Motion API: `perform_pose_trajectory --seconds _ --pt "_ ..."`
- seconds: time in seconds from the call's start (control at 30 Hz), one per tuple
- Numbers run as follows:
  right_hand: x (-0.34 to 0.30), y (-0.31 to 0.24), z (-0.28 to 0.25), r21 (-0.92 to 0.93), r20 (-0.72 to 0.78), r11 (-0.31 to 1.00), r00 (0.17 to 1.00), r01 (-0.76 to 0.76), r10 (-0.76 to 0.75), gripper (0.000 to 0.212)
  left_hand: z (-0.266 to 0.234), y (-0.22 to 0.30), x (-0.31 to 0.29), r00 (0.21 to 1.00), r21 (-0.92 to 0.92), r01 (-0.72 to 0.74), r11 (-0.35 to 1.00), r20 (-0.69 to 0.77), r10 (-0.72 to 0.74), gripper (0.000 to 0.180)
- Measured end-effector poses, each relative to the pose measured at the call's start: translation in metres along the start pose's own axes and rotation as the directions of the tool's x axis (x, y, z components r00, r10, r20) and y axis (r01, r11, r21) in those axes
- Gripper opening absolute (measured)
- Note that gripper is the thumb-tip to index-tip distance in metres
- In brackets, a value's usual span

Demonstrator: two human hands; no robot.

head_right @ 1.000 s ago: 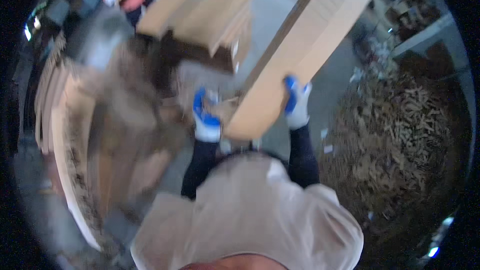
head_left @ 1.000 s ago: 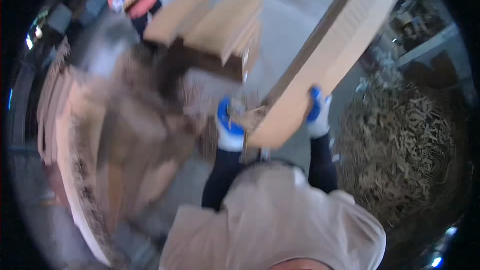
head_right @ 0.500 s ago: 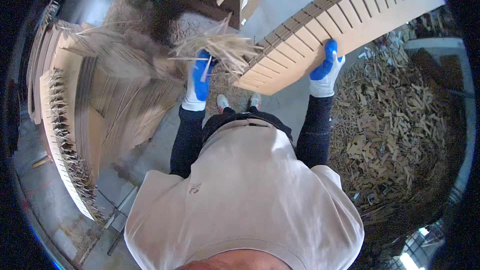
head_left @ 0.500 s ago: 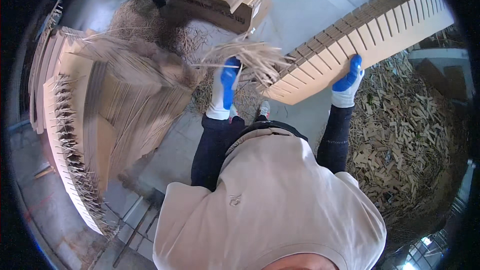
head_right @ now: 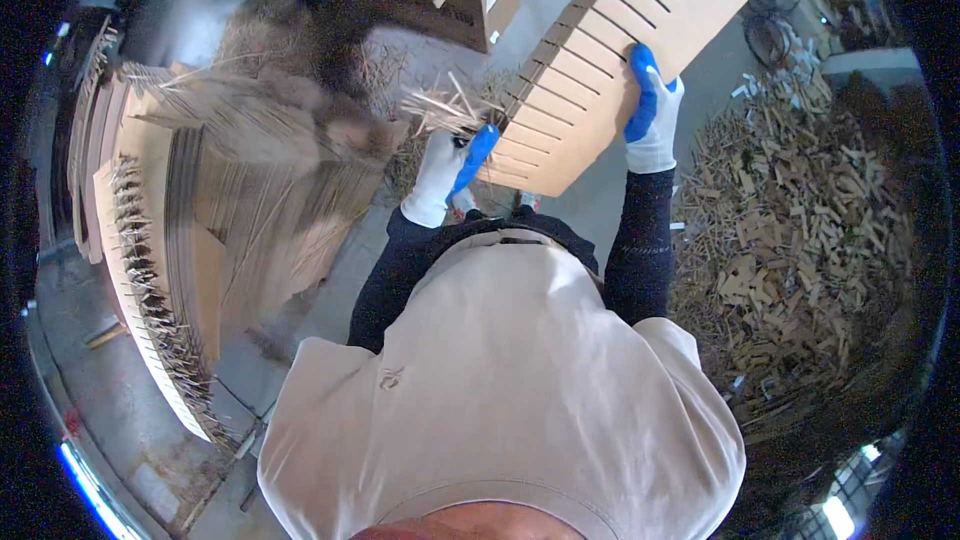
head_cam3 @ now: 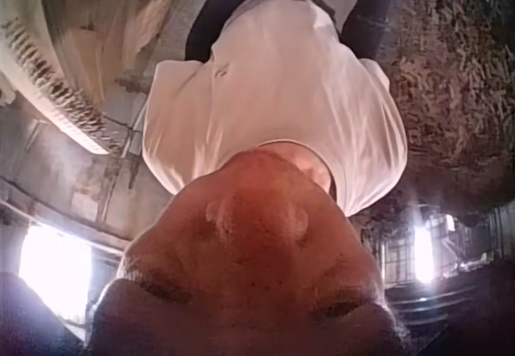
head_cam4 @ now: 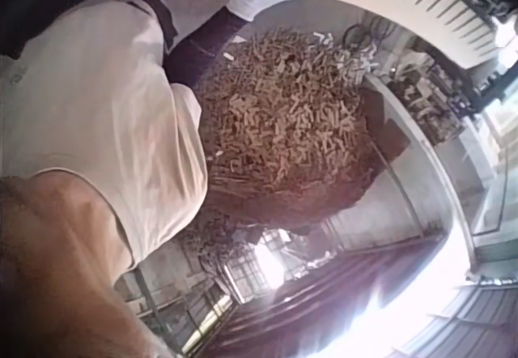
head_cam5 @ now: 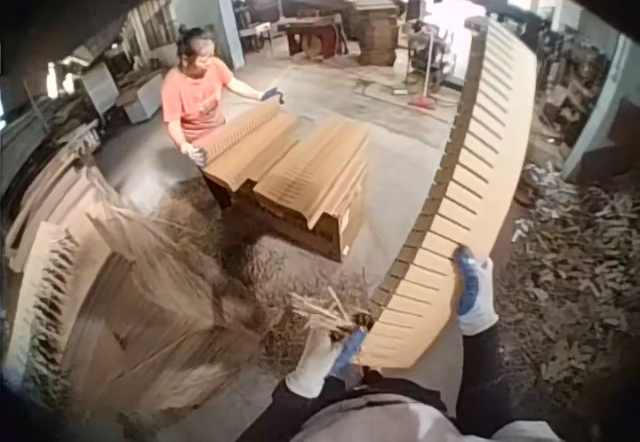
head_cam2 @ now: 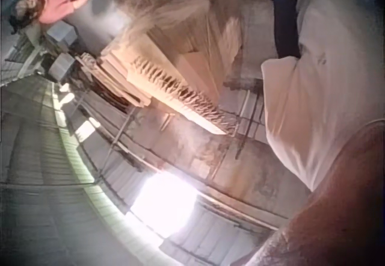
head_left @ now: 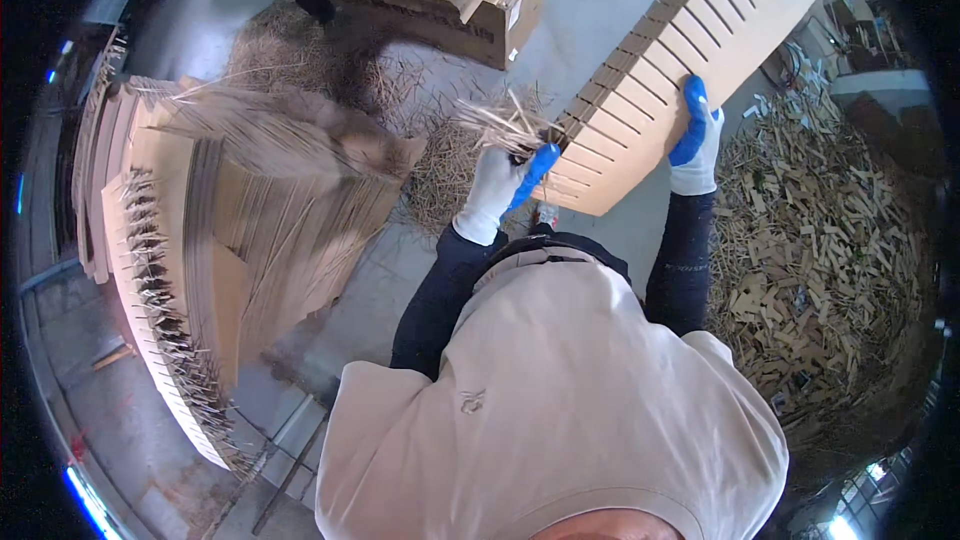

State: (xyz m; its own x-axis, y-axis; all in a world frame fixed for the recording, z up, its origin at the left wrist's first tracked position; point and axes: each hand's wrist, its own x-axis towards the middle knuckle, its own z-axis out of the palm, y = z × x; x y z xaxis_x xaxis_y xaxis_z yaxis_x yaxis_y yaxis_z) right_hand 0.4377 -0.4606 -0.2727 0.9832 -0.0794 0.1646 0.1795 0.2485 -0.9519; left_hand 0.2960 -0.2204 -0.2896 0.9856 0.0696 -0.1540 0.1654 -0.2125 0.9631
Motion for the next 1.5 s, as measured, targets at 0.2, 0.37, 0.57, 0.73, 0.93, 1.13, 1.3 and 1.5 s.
perform_pose_trajectory --seconds 0.2,0.37,0.57,0.73,0.93,1.13,1.3,1.5 --pt "-0.007 -0.003 0.006 -0.038 0.030 0.999 0.999 -0.017 0.019 0.028 0.012 -0.011 0.001 0.917 0.339 -0.258 0.905 -0.209 0.340 0.019" --pt "-0.010 0.001 0.013 0.044 -0.018 0.998 0.999 -0.044 0.045 0.028 0.012 0.000 0.005 0.733 0.636 -0.313 0.705 -0.310 0.605 0.012" --pt "-0.015 0.001 0.028 -0.049 -0.107 0.999 0.994 0.003 -0.008 0.030 -0.006 -0.001 0.019 0.572 0.844 -0.311 0.437 -0.201 0.795 0.009" --pt "-0.017 0.009 0.018 0.108 -0.079 0.993 0.995 -0.047 0.055 0.031 -0.001 -0.021 0.014 0.687 0.504 -0.333 0.797 -0.448 0.571 0.015" --pt "-0.018 0.021 0.012 0.100 -0.090 0.994 0.995 -0.033 0.042 0.031 -0.006 -0.005 0.017 0.795 -0.681 -0.211 0.702 -0.537 -0.282 0.019" --pt "-0.013 0.025 0.007 0.131 -0.166 0.991 0.985 -0.026 0.048 0.029 -0.014 -0.066 0.023 0.906 -0.953 -0.226 0.203 -0.282 -0.317 0.042" --pt "0.000 0.017 -0.012 0.223 -0.114 0.974 0.991 -0.042 0.068 0.031 -0.024 -0.042 -0.005 0.971 -0.975 -0.108 0.194 -0.145 -0.188 0.063" --pt "0.003 0.011 -0.015 0.262 -0.072 0.959 0.989 -0.106 0.129 0.030 -0.010 -0.009 -0.011 0.970 -0.370 -0.243 0.897 -0.122 0.212 0.035"
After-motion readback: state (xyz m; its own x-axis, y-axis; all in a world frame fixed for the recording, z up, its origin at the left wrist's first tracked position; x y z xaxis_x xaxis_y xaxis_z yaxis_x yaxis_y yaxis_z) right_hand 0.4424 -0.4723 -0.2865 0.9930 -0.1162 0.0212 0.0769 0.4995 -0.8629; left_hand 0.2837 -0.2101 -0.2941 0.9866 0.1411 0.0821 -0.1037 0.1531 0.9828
